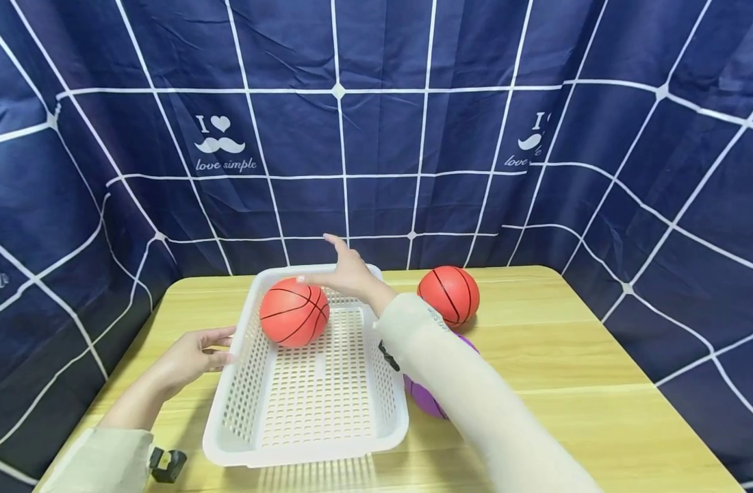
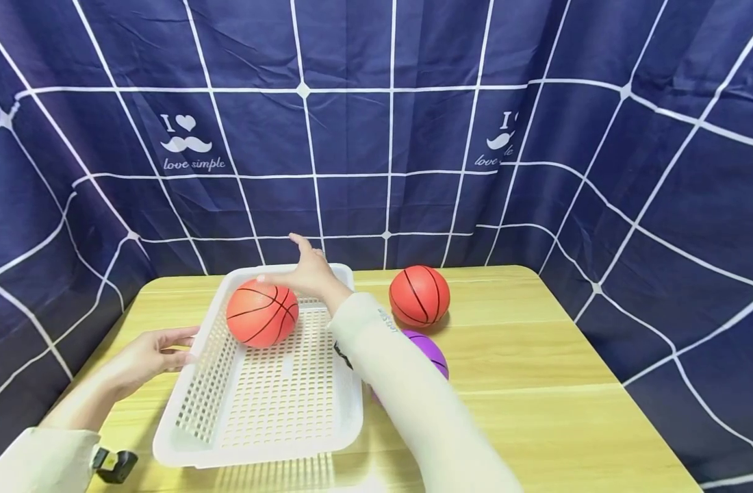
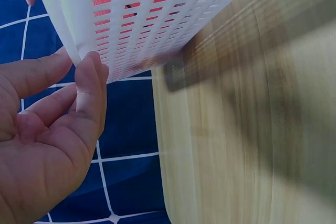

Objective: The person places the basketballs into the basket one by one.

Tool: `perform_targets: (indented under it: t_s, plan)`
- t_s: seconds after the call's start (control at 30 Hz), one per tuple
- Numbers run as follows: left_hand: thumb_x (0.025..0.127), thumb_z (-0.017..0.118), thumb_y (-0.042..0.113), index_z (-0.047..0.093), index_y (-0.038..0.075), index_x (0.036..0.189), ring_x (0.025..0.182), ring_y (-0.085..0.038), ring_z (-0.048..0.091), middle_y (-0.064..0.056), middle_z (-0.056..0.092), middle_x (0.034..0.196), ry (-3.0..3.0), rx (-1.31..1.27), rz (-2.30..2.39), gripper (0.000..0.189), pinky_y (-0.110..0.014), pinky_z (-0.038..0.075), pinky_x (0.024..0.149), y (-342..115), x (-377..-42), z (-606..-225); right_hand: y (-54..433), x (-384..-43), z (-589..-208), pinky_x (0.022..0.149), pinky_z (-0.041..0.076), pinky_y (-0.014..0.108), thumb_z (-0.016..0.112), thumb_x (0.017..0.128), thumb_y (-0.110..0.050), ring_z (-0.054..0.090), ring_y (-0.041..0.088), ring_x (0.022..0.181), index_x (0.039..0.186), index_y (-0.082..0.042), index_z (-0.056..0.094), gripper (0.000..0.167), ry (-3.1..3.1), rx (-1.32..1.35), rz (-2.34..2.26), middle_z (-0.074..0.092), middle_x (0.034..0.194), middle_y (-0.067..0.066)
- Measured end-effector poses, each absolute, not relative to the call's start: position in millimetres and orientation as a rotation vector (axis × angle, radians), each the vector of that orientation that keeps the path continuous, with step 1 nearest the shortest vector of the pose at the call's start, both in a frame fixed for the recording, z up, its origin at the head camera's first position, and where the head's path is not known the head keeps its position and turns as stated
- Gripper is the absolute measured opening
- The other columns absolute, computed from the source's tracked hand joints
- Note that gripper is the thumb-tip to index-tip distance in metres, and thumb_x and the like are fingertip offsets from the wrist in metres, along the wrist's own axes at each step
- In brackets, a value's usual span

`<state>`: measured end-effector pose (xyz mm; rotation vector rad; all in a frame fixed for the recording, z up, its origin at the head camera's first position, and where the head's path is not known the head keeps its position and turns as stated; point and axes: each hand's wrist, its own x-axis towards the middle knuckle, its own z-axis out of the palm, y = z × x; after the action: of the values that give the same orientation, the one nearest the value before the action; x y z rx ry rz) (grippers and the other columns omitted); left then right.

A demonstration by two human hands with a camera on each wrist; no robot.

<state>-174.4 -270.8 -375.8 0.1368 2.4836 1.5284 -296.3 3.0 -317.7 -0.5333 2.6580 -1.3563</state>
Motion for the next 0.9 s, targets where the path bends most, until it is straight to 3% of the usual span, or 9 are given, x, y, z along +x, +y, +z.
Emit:
perform_targets:
  t_s: [0.23, 0.5, 0.77, 0.9]
  plan:
    - [0.088, 0.064, -0.001, 0.033, -0.017, 0.138, 0.100, -0.032, 0.061, -0.032, 0.053, 0.122, 2.496, 0.134, 1.506, 0.061, -0.040, 0.055, 0.081, -270.9, -174.4, -374.8, 24.7, -297.4, -300.9, 0.106, 0.034, 0.044, 0.082, 0.073, -0.037, 0.032, 0.026, 0.136, 0.151, -0.022, 0.024, 0.098, 2.654, -0.610, -1.348, 0.033, 0.149, 0.013]
    - [0.087, 0.063, -0.002, 0.032, -0.018, 0.137, 0.098, -0.031, 0.062, -0.033, 0.053, 0.122, 2.495, 0.135, 1.513, 0.061, -0.040, 0.055, 0.080, -270.1, -174.8, -375.8, 51.3, -288.8, -294.4, 0.083, 0.052, 0.049, 0.082, 0.075, -0.034, 0.043, 0.033, 0.127, 0.149, -0.035, 0.025, 0.093, 2.480, -0.581, -1.436, 0.033, 0.149, 0.011]
    - [0.088, 0.062, -0.004, 0.032, -0.019, 0.137, 0.097, -0.031, 0.062, -0.033, 0.052, 0.121, 2.508, 0.154, 1.509, 0.059, -0.039, 0.055, 0.079, -270.8, -175.6, -378.0, 84.5, -278.9, -293.0, 0.091, 0.049, 0.048, 0.080, 0.077, -0.032, 0.042, 0.034, 0.128, 0.148, -0.034, 0.028, 0.089, 2.459, -0.656, -1.409, 0.034, 0.147, 0.012]
    - [0.088, 0.062, -0.004, 0.032, -0.019, 0.137, 0.097, -0.030, 0.062, -0.034, 0.053, 0.121, 2.509, 0.158, 1.512, 0.059, -0.039, 0.056, 0.079, -270.8, -175.5, -378.5, 102.5, -274.5, -294.3, 0.088, 0.050, 0.048, 0.080, 0.078, -0.031, 0.043, 0.033, 0.128, 0.148, -0.033, 0.029, 0.087, 2.466, -0.660, -1.387, 0.036, 0.146, 0.012]
